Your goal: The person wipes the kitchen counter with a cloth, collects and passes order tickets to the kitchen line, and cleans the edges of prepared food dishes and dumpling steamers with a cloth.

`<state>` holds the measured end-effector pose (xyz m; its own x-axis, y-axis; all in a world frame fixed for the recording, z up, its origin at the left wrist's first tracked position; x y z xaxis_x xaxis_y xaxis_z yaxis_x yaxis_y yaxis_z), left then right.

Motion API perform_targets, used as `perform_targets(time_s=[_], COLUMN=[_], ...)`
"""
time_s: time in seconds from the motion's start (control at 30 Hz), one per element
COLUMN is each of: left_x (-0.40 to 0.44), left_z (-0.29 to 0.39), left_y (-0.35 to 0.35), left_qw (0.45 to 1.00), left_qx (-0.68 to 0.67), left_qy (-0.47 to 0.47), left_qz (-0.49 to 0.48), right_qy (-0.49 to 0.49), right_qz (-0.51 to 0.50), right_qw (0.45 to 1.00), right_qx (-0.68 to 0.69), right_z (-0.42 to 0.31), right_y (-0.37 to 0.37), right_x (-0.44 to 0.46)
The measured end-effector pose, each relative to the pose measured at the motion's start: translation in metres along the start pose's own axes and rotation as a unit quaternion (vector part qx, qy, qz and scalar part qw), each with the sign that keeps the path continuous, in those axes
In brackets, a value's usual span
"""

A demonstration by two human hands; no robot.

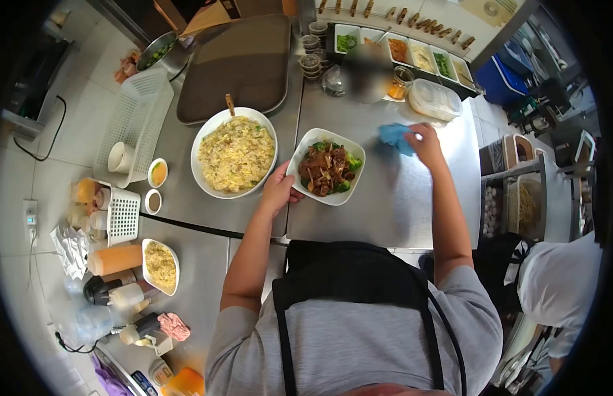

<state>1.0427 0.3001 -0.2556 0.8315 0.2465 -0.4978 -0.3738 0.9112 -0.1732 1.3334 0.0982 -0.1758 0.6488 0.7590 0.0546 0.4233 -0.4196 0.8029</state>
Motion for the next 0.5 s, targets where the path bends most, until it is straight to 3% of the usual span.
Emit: perform_targets(time_s=[0.2, 0.23, 0.33, 0.5], left_x=[0.005, 0.008, 0.008, 0.013], left_z=[0.013, 0.01, 0.011, 0.009], left_y=[-0.008, -0.005, -0.005, -0.005], left_qw=[0.998, 0.998, 0.999, 0.999], left_qx=[0.009, 0.022, 0.017, 0.014], left_qy=[-0.033, -0.033, -0.018, -0.019], left_qz=[-0.057, -0.042, -0.047, -0.047], right_qy=[0.083, 0.115, 0.099, 0.102], right_qz=[-0.142, -0.137, -0.252, -0.307], right_qw=[0.979, 0.979, 0.962, 0.943], right_qx=[-0.118, -0.093, -0.04, 0.079], right_z=[-0.096, -0.105, -0.116, -0.119], right_y=[-0.074, -0.084, -0.11, -0.121], right_x=[0.04, 0.046, 0.069, 0.088])
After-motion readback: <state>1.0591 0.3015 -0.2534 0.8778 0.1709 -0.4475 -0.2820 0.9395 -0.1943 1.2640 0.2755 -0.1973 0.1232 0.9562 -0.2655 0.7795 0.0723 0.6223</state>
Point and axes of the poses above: each hand's wrist, its own x-axis towards the middle knuckle, its own y-axis out of the back of the hand, z = x × y, the point moved 7 cm from there along x, towards the middle knuckle, and after that the axes turned 14 degrees about -z, right-handed, at the moved point
